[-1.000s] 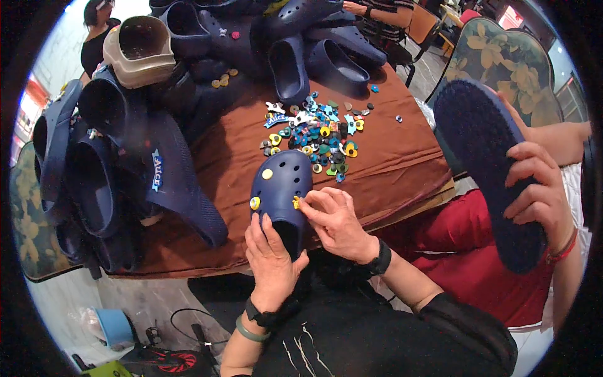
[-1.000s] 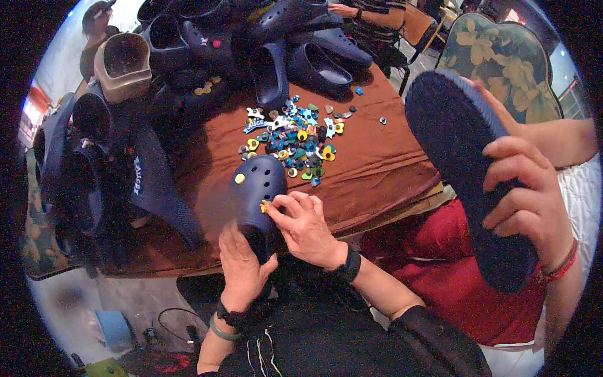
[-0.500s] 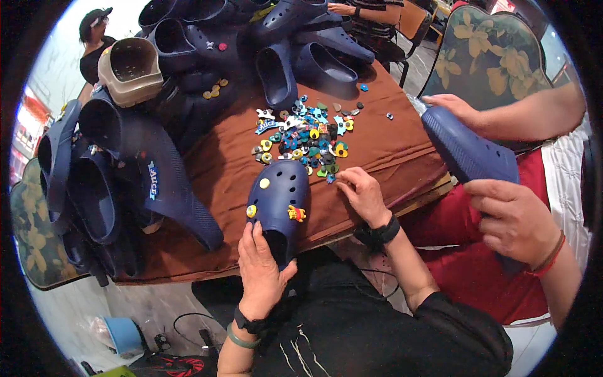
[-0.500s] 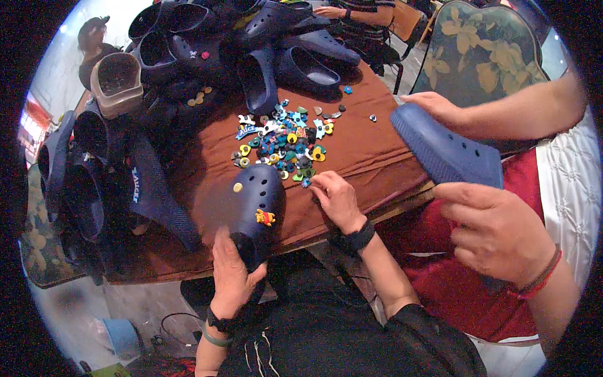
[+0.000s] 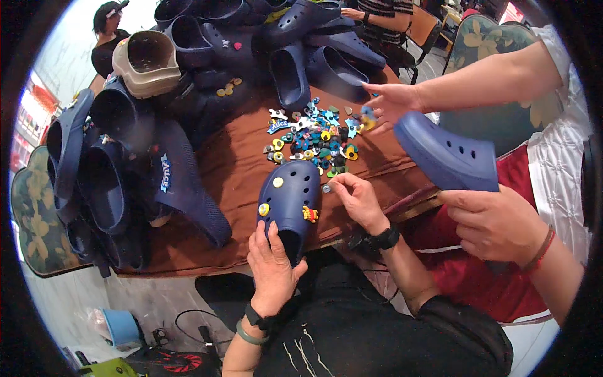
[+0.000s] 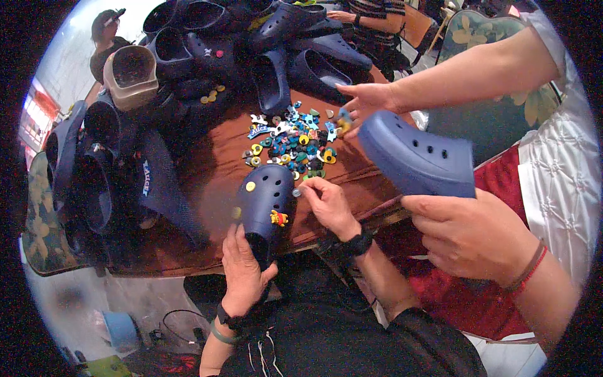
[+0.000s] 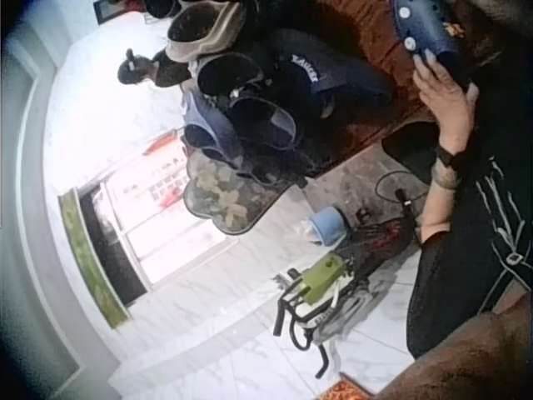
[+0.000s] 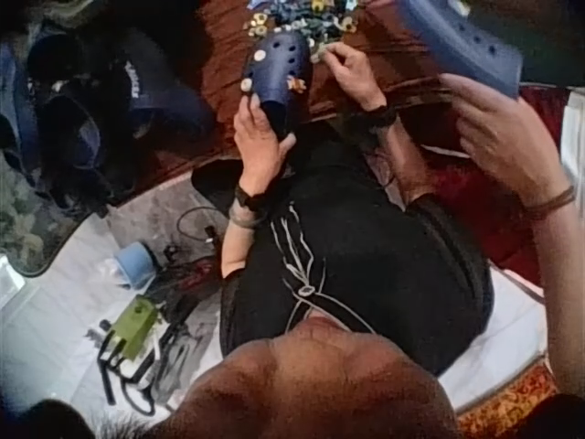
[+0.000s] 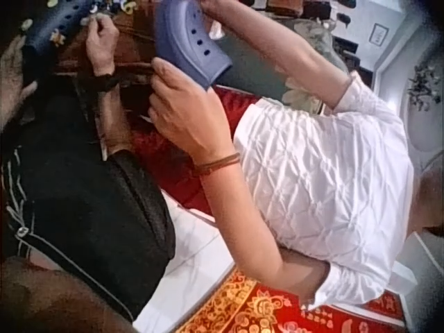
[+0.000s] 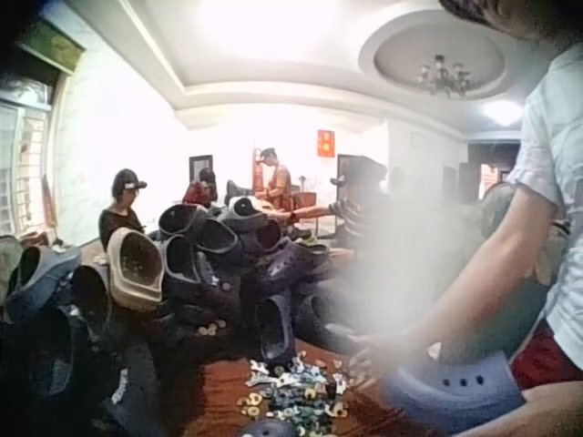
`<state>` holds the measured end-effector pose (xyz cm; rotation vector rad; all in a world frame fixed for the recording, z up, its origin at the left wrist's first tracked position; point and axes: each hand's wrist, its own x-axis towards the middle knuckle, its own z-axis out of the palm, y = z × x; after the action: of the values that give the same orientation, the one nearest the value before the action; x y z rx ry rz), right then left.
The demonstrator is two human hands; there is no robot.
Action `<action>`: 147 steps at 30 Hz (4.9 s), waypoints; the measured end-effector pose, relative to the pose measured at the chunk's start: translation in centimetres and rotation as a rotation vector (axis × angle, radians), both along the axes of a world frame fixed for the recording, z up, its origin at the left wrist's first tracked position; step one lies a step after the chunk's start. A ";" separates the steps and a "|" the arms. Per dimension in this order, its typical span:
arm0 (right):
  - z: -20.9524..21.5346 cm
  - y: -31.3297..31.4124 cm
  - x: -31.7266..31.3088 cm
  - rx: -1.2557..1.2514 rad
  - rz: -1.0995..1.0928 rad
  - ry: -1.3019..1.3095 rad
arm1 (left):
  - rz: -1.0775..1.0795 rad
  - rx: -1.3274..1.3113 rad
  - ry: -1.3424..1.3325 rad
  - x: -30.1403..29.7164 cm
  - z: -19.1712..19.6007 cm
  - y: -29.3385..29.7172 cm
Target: Manually applying decorative charms to the holes of clogs.
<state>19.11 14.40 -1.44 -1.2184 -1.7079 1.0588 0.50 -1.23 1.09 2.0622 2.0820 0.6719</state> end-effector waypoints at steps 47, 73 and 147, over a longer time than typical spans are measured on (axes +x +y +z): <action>-2.4 8.2 3.9 0.585 -0.129 -0.597 | 0.005 -0.010 -0.017 -0.1 -0.6 0.2; 4.9 3.6 -6.2 1.109 0.638 -0.879 | 0.016 -0.024 -0.049 -0.4 -0.6 0.2; 1.8 7.2 -5.7 -0.553 0.357 0.088 | -0.038 0.011 -0.040 -0.1 -0.6 0.7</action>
<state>13.44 21.61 0.40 -1.1835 -1.6528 1.8633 0.38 -0.56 0.46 2.0705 2.0175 0.7148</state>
